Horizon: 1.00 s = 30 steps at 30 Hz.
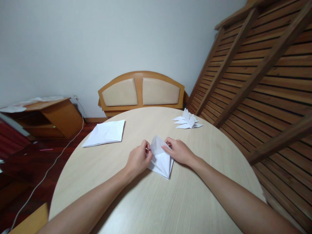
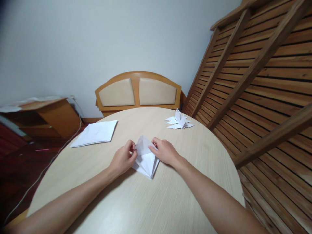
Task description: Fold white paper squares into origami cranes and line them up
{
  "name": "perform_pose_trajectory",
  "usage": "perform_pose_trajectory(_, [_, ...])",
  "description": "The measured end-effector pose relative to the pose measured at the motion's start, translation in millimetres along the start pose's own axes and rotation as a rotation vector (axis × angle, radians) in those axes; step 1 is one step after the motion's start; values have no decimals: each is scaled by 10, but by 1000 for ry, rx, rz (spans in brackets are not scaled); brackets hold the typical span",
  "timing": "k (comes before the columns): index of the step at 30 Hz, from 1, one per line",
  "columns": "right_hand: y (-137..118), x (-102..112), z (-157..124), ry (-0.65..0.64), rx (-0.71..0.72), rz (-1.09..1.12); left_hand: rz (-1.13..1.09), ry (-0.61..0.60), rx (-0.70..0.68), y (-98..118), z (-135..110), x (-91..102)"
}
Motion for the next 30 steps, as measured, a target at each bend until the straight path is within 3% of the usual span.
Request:
perform_pose_trajectory(8, [-82, -60, -20, -24, 44, -44, 24, -1, 130, -36, 20, 26])
perform_pose_trajectory(20, [-44, -23, 26, 94, 106, -96, -379, -3, -53, -19, 39, -81])
perform_pose_trajectory(25, [-84, -14, 11, 116, 79, 26, -341, 0, -46, -56, 38, -106])
perform_pose_trajectory(30, [-90, -42, 4, 87, 45, 176, -150, -16, 19, -106, 27, -116])
Point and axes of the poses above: each hand's wrist, its own z-axis towards the middle knuckle, its own x-axis out of the back of the hand, y = z × x, the point moved 5 cm from there along z, towards the middle knuckle, and after that the axes turned 12 degrees about z, right-handed, at the moved point
